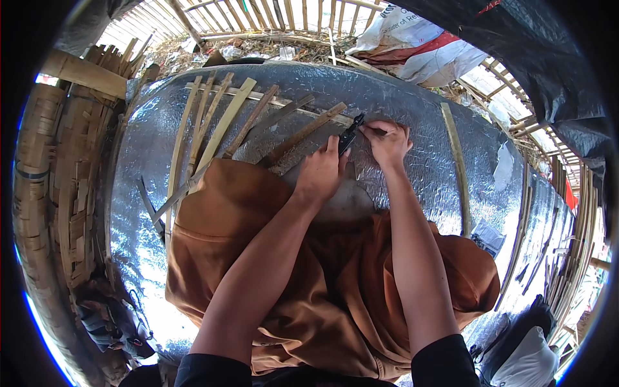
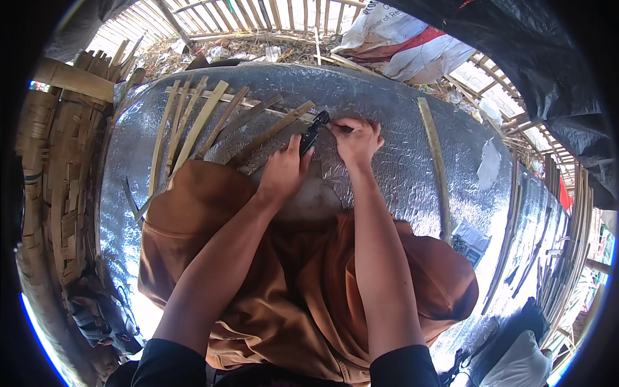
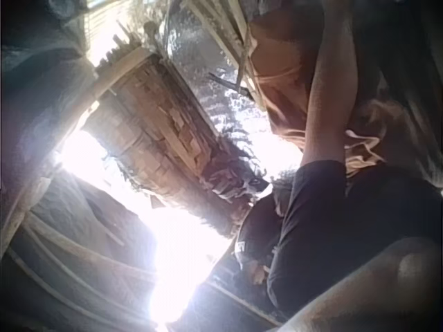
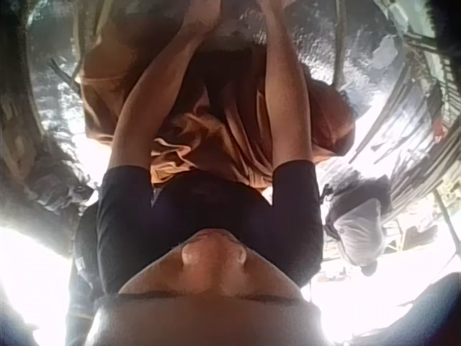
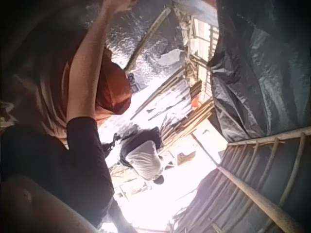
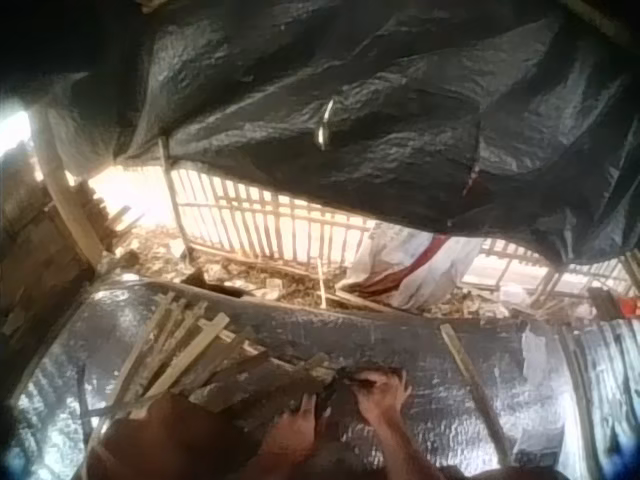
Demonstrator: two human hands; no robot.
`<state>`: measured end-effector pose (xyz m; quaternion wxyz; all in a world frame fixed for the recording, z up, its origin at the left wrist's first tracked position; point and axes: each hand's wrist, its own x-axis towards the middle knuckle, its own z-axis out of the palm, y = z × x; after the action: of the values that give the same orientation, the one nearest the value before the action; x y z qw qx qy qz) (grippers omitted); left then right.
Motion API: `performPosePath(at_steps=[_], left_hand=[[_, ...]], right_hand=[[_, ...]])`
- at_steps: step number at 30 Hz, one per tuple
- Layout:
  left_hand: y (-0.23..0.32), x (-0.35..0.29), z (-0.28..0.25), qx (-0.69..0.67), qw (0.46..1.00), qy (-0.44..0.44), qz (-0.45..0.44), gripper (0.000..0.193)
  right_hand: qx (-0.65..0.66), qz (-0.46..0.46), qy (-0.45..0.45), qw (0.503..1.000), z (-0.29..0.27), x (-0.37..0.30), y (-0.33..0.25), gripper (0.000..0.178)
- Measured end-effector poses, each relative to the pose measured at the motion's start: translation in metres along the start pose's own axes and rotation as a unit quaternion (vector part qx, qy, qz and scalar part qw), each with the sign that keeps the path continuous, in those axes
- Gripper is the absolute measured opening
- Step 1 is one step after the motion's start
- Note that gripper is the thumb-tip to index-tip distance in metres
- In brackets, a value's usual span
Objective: The person strips thin layers of wood from a larger piece by hand and using a small hand tool.
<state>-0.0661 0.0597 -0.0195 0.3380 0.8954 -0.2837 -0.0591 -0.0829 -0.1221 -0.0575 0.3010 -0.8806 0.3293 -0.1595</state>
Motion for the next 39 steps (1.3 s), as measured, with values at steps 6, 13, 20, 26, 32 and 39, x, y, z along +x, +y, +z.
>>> performPosePath(at_steps=[6, 13, 20, 26, 32, 39], left_hand=[[0.007, -0.001, -0.001, -0.007, 1.0, 0.007, 0.007, 0.037], [0.014, 0.001, -0.002, -0.014, 1.0, 0.008, 0.011, 0.037], [0.01, -0.001, -0.001, 0.025, 1.0, -0.014, -0.004, 0.036], [0.014, -0.001, 0.001, 0.025, 0.999, -0.024, -0.018, 0.038], [0.014, -0.002, 0.001, -0.015, 1.0, -0.024, -0.011, 0.039], [0.01, -0.005, 0.005, -0.013, 1.0, -0.011, -0.009, 0.037]], right_hand=[[-0.001, -0.01, 0.005, 1.0, 0.002, -0.001, 0.004, 0.016], [-0.002, -0.006, 0.008, 1.0, 0.002, 0.002, 0.007, 0.016], [0.002, -0.004, 0.001, 1.0, -0.002, 0.0, 0.001, 0.017], [-0.017, 0.009, -0.003, 1.0, 0.0, 0.0, 0.0, 0.015], [-0.006, 0.004, 0.0, 1.0, -0.001, 0.0, -0.001, 0.013], [0.014, 0.003, 0.001, 1.0, -0.002, -0.002, -0.004, 0.015]])
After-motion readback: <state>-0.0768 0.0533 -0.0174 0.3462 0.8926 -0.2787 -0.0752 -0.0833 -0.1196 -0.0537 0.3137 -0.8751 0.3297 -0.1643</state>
